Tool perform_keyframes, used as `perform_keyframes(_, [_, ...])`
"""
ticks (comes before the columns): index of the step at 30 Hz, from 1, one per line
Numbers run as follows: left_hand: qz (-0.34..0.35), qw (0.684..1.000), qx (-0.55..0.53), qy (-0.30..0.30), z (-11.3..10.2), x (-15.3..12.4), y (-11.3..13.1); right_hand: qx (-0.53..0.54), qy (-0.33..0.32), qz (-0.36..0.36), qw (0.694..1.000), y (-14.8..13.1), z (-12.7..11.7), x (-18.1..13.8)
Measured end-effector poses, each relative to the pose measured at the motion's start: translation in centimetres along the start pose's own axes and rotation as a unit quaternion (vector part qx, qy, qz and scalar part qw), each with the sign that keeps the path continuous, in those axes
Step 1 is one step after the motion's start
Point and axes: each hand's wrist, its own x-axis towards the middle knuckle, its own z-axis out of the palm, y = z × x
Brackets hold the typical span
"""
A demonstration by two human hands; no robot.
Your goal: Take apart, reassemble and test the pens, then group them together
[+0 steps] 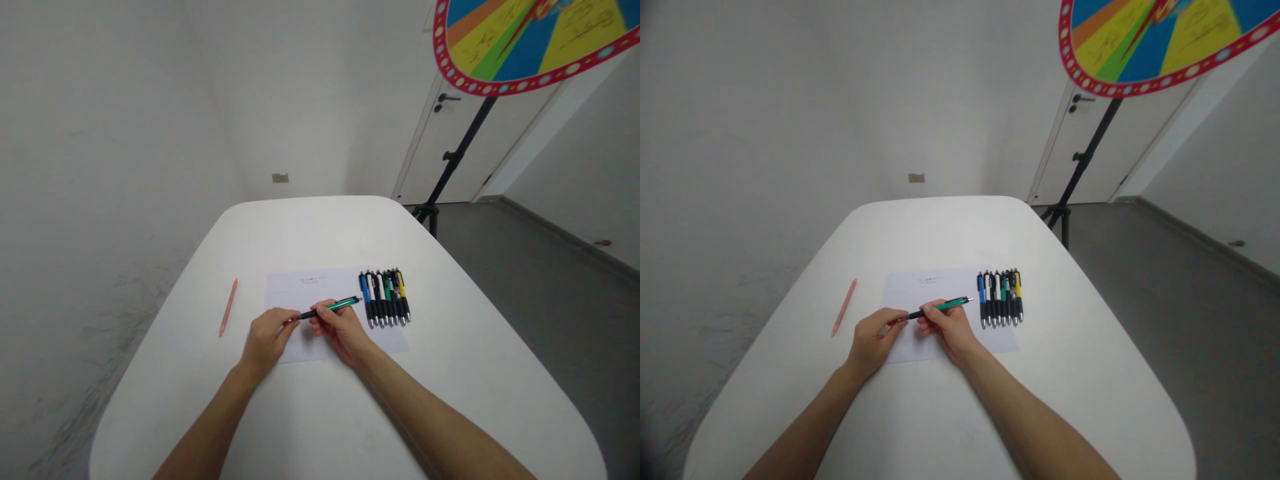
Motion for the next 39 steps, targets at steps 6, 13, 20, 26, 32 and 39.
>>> perform_keyframes(6, [-0.019, 0.999, 0.025, -0.026, -0.20, 0.21, 0.15, 0.005, -0.003, 0.003, 1.000, -0.13, 0.12, -0.02])
perform_keyframes(13, [-0.046, 0.999, 0.014, -0.021, -0.01, 0.05, -0.03, -0.001, -0.021, -0.007, 1.000, -0.19, 0.31, -0.20])
perform_keyframes(20, [-0.014, 1.000, -0.009, 0.024, 0.05, 0.28, 0.38, 0.003, -0.020, -0.008, 1.000, -0.18, 0.29, -0.15])
perform_keyframes(26, [-0.006, 0.999, -0.019, 0.028, -0.18, 0.70, 0.87, 0.006, -0.020, -0.003, 1.000, -0.14, 0.22, -0.15])
perform_keyframes(32, [-0.050, 0.998, -0.020, 0.010, -0.27, 0.57, 0.83, 0.012, -0.024, -0.012, 1.000, -0.13, 0.26, -0.14])
perform_keyframes(39, [-0.081, 0.996, -0.029, 0.029, -0.38, 0.49, 0.72, 0.037, -0.022, -0.007, 0.999, -0.06, 0.17, 0.01])
